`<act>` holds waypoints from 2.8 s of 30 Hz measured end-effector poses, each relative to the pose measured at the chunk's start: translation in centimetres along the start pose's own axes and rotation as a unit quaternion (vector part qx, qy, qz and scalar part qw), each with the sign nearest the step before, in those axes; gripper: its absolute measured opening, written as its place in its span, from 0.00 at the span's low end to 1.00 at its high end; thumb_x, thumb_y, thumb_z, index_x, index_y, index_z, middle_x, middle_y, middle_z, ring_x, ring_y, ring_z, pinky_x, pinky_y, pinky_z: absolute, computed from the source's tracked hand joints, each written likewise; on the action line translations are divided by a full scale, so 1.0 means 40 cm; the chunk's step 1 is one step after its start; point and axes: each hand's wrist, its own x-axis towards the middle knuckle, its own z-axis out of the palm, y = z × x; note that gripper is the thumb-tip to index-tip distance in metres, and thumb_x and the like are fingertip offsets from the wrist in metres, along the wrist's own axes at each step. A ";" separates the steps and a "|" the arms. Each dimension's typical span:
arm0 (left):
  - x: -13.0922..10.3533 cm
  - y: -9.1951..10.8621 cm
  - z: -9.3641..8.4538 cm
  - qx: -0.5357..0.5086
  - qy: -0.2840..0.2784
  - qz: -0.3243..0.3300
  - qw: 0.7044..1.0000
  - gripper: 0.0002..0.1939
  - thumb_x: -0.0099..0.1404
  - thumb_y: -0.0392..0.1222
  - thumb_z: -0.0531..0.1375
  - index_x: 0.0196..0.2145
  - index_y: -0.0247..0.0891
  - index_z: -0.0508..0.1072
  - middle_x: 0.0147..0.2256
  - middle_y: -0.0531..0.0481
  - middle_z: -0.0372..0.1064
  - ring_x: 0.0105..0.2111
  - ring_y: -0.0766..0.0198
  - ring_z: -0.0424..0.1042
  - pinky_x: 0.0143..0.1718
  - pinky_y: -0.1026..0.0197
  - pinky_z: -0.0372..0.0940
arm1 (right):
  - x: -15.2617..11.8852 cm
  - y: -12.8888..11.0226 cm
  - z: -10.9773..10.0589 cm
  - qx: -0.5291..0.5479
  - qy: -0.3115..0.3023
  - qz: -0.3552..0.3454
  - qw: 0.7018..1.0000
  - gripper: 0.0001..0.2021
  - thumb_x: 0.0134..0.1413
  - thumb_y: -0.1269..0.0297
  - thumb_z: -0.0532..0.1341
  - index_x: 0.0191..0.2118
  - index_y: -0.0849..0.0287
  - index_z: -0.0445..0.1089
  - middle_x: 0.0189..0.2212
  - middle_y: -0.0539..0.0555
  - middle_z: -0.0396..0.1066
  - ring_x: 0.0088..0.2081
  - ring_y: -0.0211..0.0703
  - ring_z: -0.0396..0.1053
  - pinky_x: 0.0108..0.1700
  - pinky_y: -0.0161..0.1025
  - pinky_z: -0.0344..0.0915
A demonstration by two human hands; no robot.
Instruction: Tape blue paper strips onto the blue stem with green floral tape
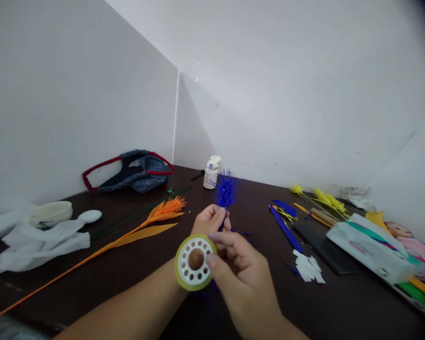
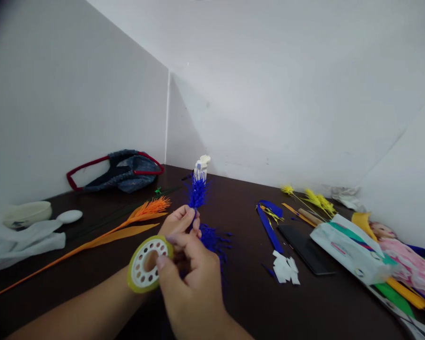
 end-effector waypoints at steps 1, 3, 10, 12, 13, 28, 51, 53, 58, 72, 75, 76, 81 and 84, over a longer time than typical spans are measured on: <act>0.001 -0.001 0.000 -0.014 0.004 -0.001 1.000 0.19 0.48 0.52 0.65 0.24 0.36 0.63 0.15 0.58 0.63 0.12 0.75 0.59 0.19 0.68 0.59 | 0.002 0.001 0.010 -0.048 -0.004 -0.032 0.998 0.09 0.48 0.67 0.60 0.38 0.58 0.70 0.28 0.54 0.74 0.29 0.44 0.71 0.31 0.40 0.68; -0.001 0.001 0.001 -0.044 0.007 0.000 0.999 0.19 0.49 0.52 0.64 0.25 0.36 0.63 0.14 0.60 0.61 0.11 0.76 0.57 0.22 0.66 0.62 | 0.008 0.009 0.016 -0.142 -0.004 -0.108 0.984 0.09 0.48 0.67 0.60 0.38 0.58 0.72 0.28 0.55 0.73 0.29 0.45 0.70 0.32 0.42 0.67; -0.013 0.024 0.002 -0.121 -0.007 0.004 0.993 0.15 0.53 0.49 0.63 0.26 0.36 0.63 0.15 0.61 0.59 0.12 0.78 0.54 0.23 0.67 0.63 | 0.013 0.033 -0.015 -0.269 -0.114 -0.278 0.915 0.21 0.51 0.67 0.59 0.53 0.62 0.65 0.38 0.62 0.71 0.40 0.51 0.67 0.45 0.48 0.63; -0.017 0.030 0.001 -0.152 -0.008 -0.011 0.988 0.13 0.56 0.46 0.62 0.26 0.36 0.63 0.16 0.61 0.58 0.13 0.77 0.54 0.24 0.67 0.63 | 0.017 0.027 -0.023 -0.290 -0.142 -0.319 0.891 0.23 0.52 0.67 0.58 0.55 0.63 0.62 0.39 0.62 0.72 0.40 0.51 0.66 0.47 0.49 0.61; -0.019 0.033 0.001 -0.169 -0.004 -0.016 0.985 0.12 0.57 0.45 0.62 0.26 0.36 0.63 0.16 0.61 0.58 0.13 0.77 0.54 0.24 0.68 0.63 | 0.022 0.024 -0.030 -0.291 -0.151 -0.340 0.882 0.23 0.53 0.67 0.57 0.56 0.63 0.61 0.37 0.61 0.72 0.38 0.50 0.66 0.46 0.49 0.61; -0.019 0.054 0.009 -0.260 0.027 -0.043 0.964 0.12 0.67 0.38 0.50 0.26 0.34 0.66 0.16 0.60 0.55 0.11 0.80 0.52 0.18 0.73 0.57 | 0.131 0.188 -0.274 -0.405 -0.324 -0.105 0.849 0.13 0.39 0.81 0.55 0.28 0.58 0.72 0.28 0.51 0.70 0.34 0.41 0.66 0.40 0.39 0.61; -0.030 0.011 0.019 -0.188 0.014 -0.017 0.982 0.09 0.61 0.41 0.58 0.27 0.35 0.65 0.16 0.60 0.57 0.11 0.79 0.51 0.17 0.72 0.59 | 0.131 0.096 -0.224 0.186 -0.063 0.071 0.978 0.08 0.39 0.63 0.68 0.29 0.56 0.73 0.25 0.49 0.72 0.26 0.37 0.66 0.31 0.37 0.63; -0.033 0.009 0.023 -0.182 0.020 -0.024 0.983 0.09 0.61 0.41 0.58 0.26 0.35 0.64 0.16 0.60 0.56 0.11 0.79 0.51 0.17 0.72 0.58 | 0.142 0.088 -0.212 0.185 -0.063 0.074 0.978 0.07 0.40 0.62 0.68 0.29 0.56 0.73 0.27 0.50 0.72 0.27 0.37 0.67 0.33 0.38 0.64; -0.041 0.003 0.032 -0.168 0.039 -0.037 0.984 0.09 0.61 0.41 0.58 0.26 0.35 0.64 0.17 0.59 0.58 0.11 0.78 0.50 0.15 0.72 0.56 | 0.184 0.074 -0.191 0.117 -0.082 0.043 0.989 0.04 0.42 0.68 0.67 0.29 0.57 0.75 0.27 0.48 0.70 0.27 0.34 0.65 0.33 0.36 0.63; -0.045 0.001 0.034 -0.148 0.024 -0.041 0.988 0.12 0.60 0.45 0.58 0.25 0.35 0.61 0.19 0.58 0.58 0.11 0.79 0.50 0.13 0.72 0.53 | 0.201 0.018 -0.147 -0.107 -0.052 -0.080 0.990 0.05 0.45 0.71 0.63 0.28 0.53 0.74 0.25 0.48 0.69 0.29 0.38 0.67 0.33 0.40 0.63; -0.044 0.000 0.035 -0.148 0.017 -0.046 0.988 0.12 0.61 0.44 0.57 0.25 0.35 0.61 0.19 0.58 0.59 0.11 0.79 0.50 0.13 0.72 0.53 | 0.199 -0.003 -0.160 -0.189 -0.070 -0.113 0.973 0.05 0.46 0.71 0.62 0.28 0.55 0.74 0.27 0.49 0.69 0.31 0.40 0.67 0.35 0.41 0.63; -0.044 0.001 0.035 -0.148 0.017 -0.047 0.988 0.12 0.61 0.43 0.57 0.25 0.35 0.61 0.19 0.58 0.59 0.11 0.79 0.50 0.13 0.72 0.53 | 0.200 -0.008 -0.165 -0.210 -0.077 -0.118 0.968 0.05 0.46 0.72 0.62 0.28 0.55 0.73 0.27 0.50 0.69 0.32 0.40 0.67 0.35 0.41 0.63; -0.045 0.002 0.034 -0.143 0.018 -0.048 0.988 0.11 0.61 0.42 0.57 0.25 0.35 0.61 0.19 0.58 0.59 0.11 0.79 0.50 0.13 0.72 0.53 | 0.205 -0.013 -0.176 -0.251 -0.088 -0.137 0.954 0.05 0.46 0.73 0.61 0.28 0.56 0.73 0.27 0.50 0.69 0.33 0.40 0.67 0.36 0.41 0.62; -0.044 0.000 0.035 -0.140 0.015 -0.044 0.989 0.11 0.60 0.43 0.57 0.25 0.35 0.61 0.19 0.58 0.59 0.11 0.79 0.50 0.13 0.72 0.53 | 0.205 -0.007 -0.169 -0.255 -0.067 -0.164 0.951 0.06 0.46 0.74 0.61 0.28 0.56 0.73 0.27 0.50 0.69 0.32 0.39 0.67 0.35 0.40 0.62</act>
